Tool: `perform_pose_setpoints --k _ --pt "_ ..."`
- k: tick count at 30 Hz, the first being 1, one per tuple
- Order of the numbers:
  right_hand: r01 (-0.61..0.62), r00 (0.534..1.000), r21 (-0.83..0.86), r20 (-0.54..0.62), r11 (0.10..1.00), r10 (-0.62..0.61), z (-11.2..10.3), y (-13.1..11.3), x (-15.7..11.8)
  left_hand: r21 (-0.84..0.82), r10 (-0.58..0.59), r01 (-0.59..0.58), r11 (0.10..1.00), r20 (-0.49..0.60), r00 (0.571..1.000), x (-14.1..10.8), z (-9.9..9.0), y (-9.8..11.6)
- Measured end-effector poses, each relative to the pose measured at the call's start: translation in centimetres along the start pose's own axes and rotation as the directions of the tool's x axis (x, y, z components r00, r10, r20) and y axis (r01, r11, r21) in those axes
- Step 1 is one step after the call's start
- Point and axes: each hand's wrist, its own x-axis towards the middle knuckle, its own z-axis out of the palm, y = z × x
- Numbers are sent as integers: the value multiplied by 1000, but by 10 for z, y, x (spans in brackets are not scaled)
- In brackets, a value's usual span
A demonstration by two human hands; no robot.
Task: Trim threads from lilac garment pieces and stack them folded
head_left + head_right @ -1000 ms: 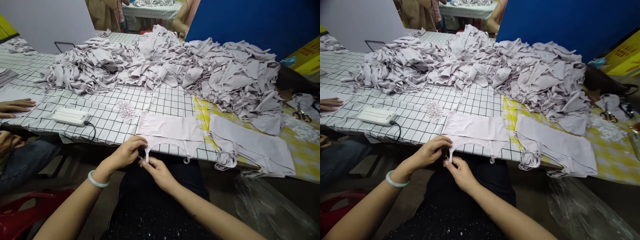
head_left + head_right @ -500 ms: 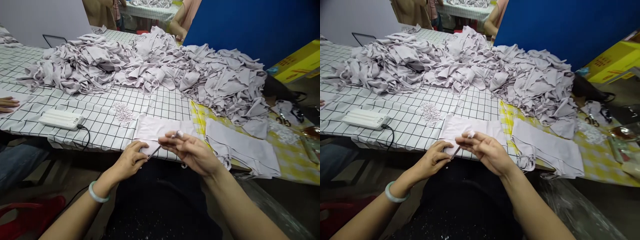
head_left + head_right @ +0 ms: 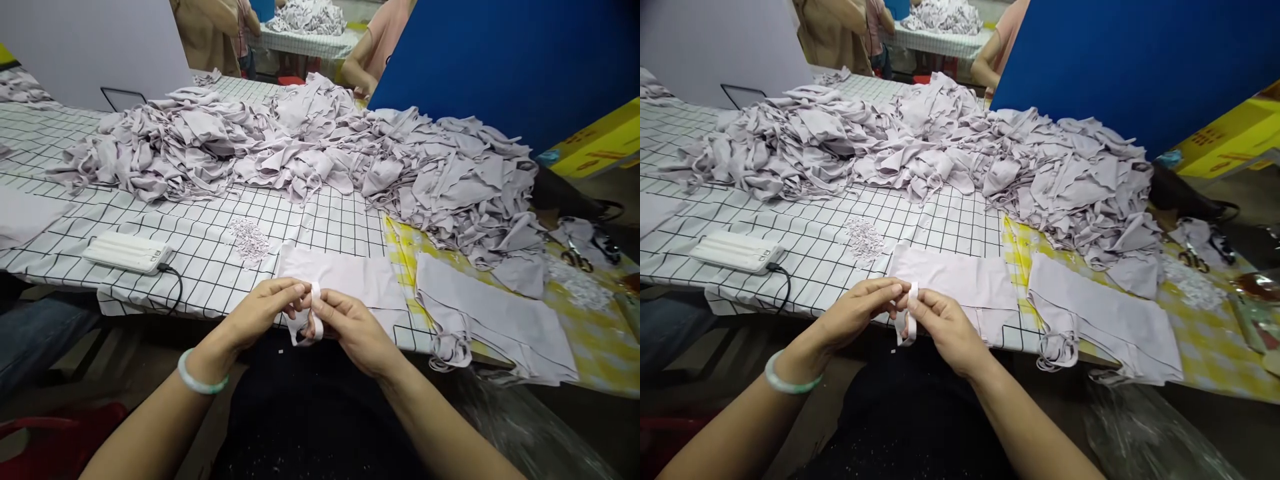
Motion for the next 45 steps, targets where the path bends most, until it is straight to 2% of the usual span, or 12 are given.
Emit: perform_pose_setpoints --k 4,8,15,20,23,25,27,30,34,38,41,45 --pt "-9 1000 -87 0 996 9 8 13 -9 -248 -108 140 958 140 984 3 7 -5" --pt "-29 998 -222 -59 975 16 8 18 -13 -161 -56 54 985 -7 998 -3 9 -12" --pt "-110 986 -229 -147 967 77 11 24 -14 27 -50 49 998 52 997 -8 9 -8" --pt "-117 985 -343 -157 932 66 -8 35 -31 257 113 -51 965 -230 967 -21 3 -34" --pt "-140 988 -620 -143 772 64 -27 67 -54 577 455 -250 778 -241 857 -30 -1 -53" --pt "-101 984 -746 -173 658 -45 -38 99 -63 742 633 -391 545 -59 772 -32 -1 -62" --pt "-92 960 -806 -228 585 -163 -46 130 -63 782 677 -500 371 141 722 -30 2 -67" --pt "-170 929 -844 -309 509 -202 -51 155 -53 769 671 -546 333 213 710 -28 7 -69" --pt "-60 957 -838 -203 542 -208 -42 128 -53 751 665 -528 396 162 729 -38 15 -67" --pt "-18 991 -706 -108 708 -83 -23 62 -69 615 499 -496 613 184 847 -46 35 -59" --pt "-81 997 -595 -59 800 57 -25 14 -65 436 278 -301 848 116 953 -39 46 -45" --pt "-143 990 -477 -74 867 122 -46 -27 -43 350 108 -104 931 10 994 -28 43 -27"
